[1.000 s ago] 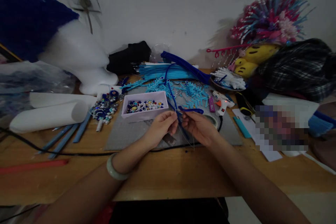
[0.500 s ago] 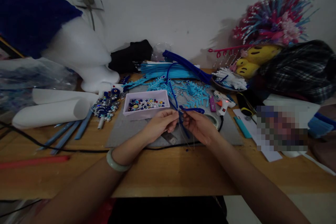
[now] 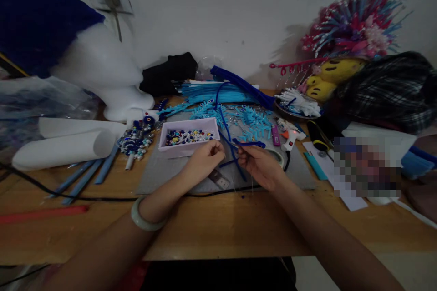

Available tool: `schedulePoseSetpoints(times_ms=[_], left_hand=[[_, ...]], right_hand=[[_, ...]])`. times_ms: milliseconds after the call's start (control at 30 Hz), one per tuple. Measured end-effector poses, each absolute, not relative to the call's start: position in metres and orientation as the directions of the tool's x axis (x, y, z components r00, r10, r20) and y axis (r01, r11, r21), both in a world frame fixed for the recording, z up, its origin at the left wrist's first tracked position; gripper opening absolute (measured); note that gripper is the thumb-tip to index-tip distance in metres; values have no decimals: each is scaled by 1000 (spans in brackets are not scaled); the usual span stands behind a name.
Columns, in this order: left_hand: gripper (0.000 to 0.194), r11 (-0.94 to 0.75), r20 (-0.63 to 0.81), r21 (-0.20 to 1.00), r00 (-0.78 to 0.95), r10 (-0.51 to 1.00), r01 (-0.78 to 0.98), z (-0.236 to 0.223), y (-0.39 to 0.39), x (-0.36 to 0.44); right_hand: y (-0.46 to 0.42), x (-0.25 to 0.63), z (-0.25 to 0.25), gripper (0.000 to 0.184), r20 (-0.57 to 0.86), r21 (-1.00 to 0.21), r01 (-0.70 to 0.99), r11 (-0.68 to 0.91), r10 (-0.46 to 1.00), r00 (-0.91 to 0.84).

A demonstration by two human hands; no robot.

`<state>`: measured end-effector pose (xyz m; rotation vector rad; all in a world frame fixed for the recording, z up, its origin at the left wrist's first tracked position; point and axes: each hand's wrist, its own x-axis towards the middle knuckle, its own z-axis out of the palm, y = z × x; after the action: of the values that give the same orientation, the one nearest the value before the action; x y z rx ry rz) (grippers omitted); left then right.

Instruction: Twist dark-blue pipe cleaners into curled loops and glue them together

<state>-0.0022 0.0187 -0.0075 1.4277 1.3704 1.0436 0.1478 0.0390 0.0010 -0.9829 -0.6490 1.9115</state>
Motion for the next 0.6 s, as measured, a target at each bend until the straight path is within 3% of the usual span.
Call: schedulePoseSetpoints(times_ms=[100, 267, 400, 600], left_hand=[[12, -166, 157, 903, 54, 986, 397, -2, 14, -1], [17, -296, 256, 788, 150, 955, 540, 7, 10, -3], [17, -354, 279, 702, 220, 935, 618, 8, 13, -7], [18, -317, 233, 740, 216, 948, 594, 8, 15, -6]], right_hand=[[37, 146, 2, 9, -357, -762, -439, -476, 874, -328], [32, 143, 2, 11, -331, -809, -381, -448, 882, -335], [30, 142, 2, 11, -322, -841, -332, -428, 888, -329], [31, 143, 4, 12, -348, -856, -265, -443, 875, -338]])
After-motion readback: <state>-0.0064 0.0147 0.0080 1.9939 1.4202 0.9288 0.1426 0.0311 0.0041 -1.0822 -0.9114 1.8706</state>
